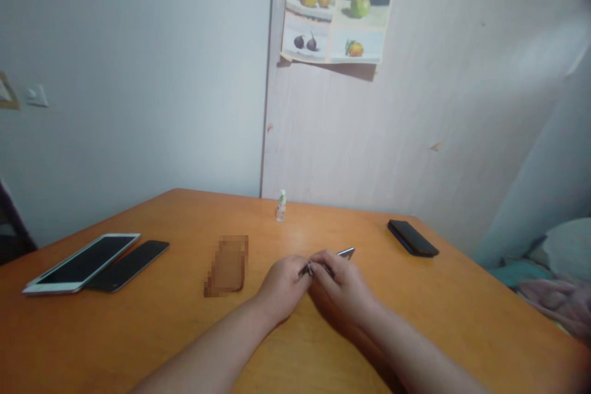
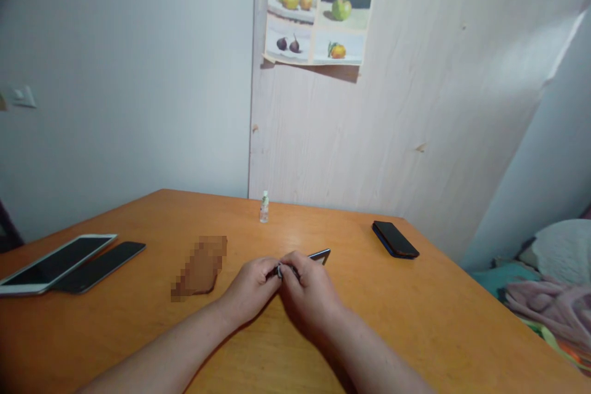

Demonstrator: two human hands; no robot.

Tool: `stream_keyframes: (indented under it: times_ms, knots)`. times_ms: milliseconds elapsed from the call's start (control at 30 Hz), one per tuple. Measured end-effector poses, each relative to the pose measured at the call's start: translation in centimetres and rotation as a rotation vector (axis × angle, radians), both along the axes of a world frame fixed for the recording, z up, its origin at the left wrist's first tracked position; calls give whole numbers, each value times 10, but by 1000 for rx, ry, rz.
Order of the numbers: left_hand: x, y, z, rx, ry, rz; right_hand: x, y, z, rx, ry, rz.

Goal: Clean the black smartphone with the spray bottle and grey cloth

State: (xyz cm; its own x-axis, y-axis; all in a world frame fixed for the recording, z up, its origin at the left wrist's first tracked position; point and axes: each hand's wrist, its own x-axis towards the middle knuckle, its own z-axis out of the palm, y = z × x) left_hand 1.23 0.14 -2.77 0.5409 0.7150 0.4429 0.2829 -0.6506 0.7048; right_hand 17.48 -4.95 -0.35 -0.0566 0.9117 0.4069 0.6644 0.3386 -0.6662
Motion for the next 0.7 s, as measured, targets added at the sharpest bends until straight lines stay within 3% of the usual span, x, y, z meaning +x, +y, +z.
stream_keyframes:
  times_ms: [67, 200, 267, 500, 700]
  knots:
    - [0, -1, 0, 11, 12, 0, 4, 0, 0, -7, -17, 4]
    - [-1, -2, 3, 21, 49, 19, 37, 10, -2, 26, -62, -233]
    - [0, -2, 4, 20, 55, 29, 42, 11, -2, 35, -65, -280]
    - [1, 0, -1, 23, 19, 19, -4, -4, 1, 2, -18, 40]
    - [0, -1, 1, 20, 47, 40, 37, 9, -1, 20, -27, -251]
